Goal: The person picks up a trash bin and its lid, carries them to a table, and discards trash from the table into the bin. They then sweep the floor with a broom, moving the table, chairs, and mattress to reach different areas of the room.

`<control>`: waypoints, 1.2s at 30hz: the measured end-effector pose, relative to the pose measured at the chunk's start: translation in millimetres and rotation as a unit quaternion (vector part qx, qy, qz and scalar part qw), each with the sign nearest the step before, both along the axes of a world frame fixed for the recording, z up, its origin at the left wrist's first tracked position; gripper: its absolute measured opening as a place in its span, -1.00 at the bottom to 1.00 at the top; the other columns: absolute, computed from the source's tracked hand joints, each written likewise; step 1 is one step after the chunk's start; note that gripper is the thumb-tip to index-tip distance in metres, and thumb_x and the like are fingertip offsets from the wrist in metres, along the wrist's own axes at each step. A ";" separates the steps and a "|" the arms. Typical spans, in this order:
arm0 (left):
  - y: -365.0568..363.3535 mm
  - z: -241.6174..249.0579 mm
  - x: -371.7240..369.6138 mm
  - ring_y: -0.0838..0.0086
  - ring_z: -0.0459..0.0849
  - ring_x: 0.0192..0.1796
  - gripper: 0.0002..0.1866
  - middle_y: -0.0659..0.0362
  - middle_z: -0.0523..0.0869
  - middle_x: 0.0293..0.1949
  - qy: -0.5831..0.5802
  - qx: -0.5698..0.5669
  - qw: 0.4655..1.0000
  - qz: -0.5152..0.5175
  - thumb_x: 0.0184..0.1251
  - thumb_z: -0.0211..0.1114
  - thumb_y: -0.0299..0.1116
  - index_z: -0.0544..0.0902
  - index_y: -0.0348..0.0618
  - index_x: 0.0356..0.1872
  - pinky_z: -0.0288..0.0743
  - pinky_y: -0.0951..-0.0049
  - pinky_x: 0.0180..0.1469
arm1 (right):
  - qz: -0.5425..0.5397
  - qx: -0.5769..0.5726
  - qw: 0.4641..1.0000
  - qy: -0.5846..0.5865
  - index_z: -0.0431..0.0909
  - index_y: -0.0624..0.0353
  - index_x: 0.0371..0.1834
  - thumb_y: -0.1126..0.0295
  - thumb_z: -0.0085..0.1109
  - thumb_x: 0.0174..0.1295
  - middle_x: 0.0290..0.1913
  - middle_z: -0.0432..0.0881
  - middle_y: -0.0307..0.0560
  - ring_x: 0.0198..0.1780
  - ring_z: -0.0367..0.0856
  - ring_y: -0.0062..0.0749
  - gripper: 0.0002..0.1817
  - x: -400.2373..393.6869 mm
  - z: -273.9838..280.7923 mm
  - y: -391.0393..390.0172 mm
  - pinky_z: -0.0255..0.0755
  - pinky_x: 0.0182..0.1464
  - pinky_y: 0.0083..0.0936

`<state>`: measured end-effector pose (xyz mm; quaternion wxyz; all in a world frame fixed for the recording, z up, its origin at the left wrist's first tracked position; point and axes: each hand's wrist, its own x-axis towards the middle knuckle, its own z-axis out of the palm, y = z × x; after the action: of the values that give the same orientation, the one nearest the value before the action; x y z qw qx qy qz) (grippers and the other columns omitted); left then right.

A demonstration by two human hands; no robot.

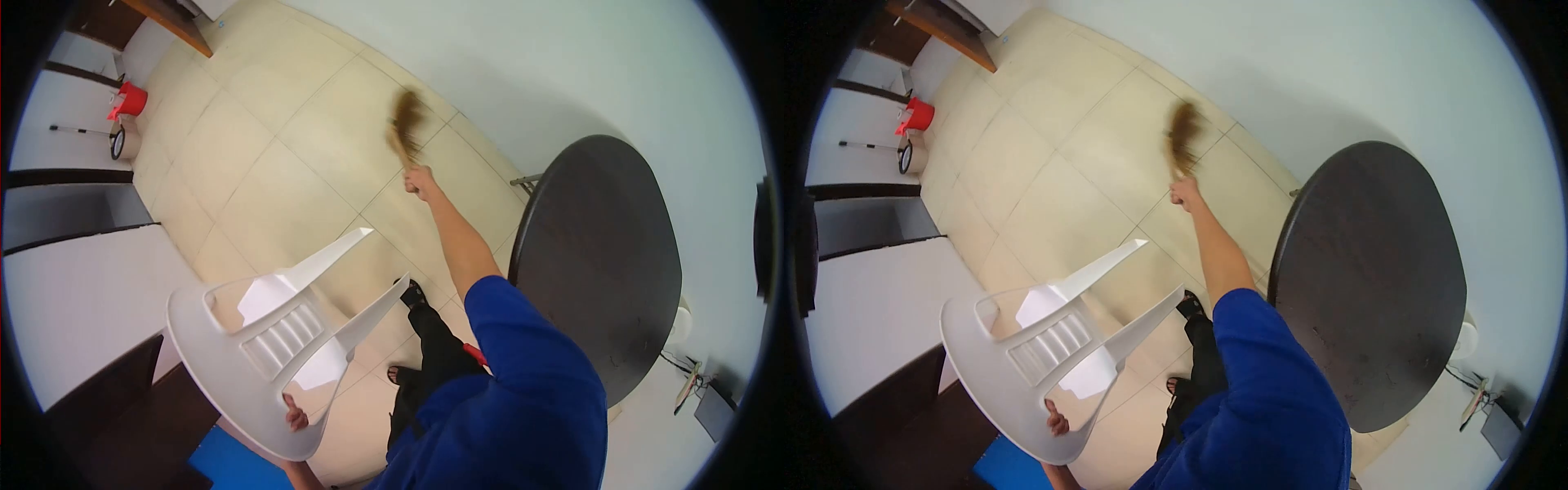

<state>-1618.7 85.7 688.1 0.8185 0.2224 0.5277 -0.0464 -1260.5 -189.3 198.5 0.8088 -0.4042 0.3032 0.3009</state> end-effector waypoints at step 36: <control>-392.1 -180.1 291.8 0.50 0.49 -0.26 -0.64 0.14 0.57 -0.33 -0.340 0.365 0.725 -0.475 0.27 -0.07 -0.11 0.50 -0.23 -0.27 0.35 0.51 -0.21 | 0.017 -0.342 0.899 -0.274 0.23 0.19 0.19 0.33 -0.05 0.22 -0.67 0.24 -0.36 -0.77 0.07 -0.82 -0.55 -90.7 561.3 -294.1 -0.05 -0.78 -0.85</control>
<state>-1326.9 -306.4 508.0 0.6696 0.7264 0.0151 -0.1542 -1351.2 -483.4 759.8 0.6667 -0.7273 0.1471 0.0695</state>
